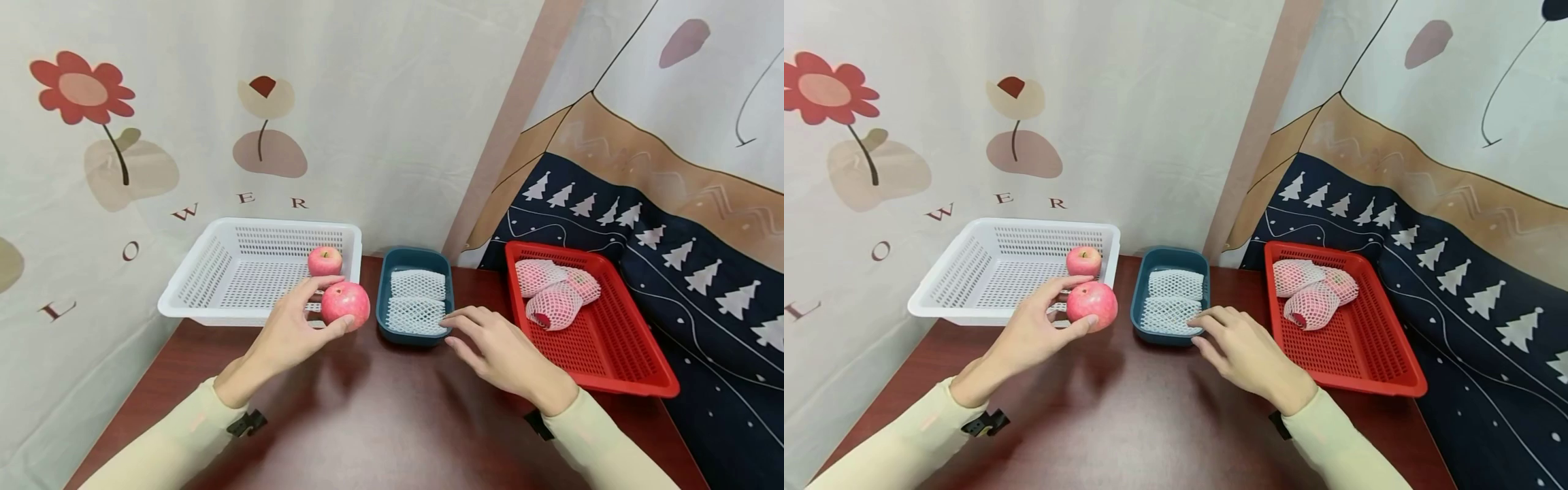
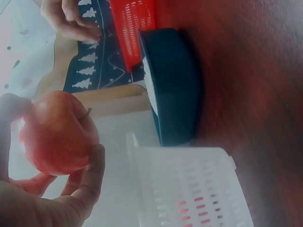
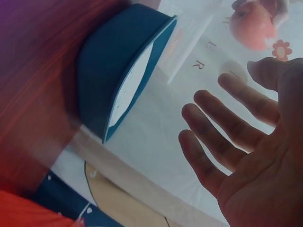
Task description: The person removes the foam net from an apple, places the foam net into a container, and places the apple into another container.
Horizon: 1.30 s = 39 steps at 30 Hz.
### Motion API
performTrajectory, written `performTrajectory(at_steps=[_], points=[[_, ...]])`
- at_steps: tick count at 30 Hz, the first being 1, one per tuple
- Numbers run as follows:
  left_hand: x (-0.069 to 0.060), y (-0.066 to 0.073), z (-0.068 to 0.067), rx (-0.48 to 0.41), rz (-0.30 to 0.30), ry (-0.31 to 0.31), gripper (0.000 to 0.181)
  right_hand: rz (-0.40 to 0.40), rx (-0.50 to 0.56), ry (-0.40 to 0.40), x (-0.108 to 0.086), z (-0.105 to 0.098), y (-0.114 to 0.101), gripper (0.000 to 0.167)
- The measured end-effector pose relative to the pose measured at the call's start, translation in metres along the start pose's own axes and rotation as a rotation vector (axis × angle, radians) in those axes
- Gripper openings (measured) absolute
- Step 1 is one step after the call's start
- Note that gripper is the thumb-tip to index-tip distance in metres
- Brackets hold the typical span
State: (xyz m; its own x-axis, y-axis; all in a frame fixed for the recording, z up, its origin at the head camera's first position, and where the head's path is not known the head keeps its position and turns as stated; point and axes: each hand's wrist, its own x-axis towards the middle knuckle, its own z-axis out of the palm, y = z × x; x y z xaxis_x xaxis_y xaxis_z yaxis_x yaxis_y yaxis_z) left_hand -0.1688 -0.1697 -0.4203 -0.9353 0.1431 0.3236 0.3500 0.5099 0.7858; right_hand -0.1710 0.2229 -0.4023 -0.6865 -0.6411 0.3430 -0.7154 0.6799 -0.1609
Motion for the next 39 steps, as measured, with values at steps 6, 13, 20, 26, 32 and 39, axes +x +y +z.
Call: performTrajectory(at_steps=[6,13,20,26,32,39], points=[[0.008,-0.003,-0.007,0.024,0.016,0.024,0.076,0.019,-0.013,-0.004,-0.012,-0.011,0.007,0.037],[0.017,-0.008,-0.013,0.064,0.025,0.065,0.072,0.033,-0.046,0.029,-0.022,-0.02,0.016,0.038],[0.026,-0.012,-0.019,0.081,0.017,0.079,0.07,0.075,-0.041,0.041,-0.029,-0.027,0.022,0.041],[0.036,-0.017,-0.025,0.101,0.014,0.092,0.069,0.068,-0.056,0.083,-0.032,-0.031,0.031,0.044],[0.041,-0.021,-0.032,0.14,-0.004,0.098,0.067,0.099,-0.064,0.087,-0.039,-0.033,0.04,0.047],[0.047,-0.023,-0.044,0.176,-0.035,0.078,0.07,0.132,-0.058,0.108,-0.045,-0.032,0.051,0.046]])
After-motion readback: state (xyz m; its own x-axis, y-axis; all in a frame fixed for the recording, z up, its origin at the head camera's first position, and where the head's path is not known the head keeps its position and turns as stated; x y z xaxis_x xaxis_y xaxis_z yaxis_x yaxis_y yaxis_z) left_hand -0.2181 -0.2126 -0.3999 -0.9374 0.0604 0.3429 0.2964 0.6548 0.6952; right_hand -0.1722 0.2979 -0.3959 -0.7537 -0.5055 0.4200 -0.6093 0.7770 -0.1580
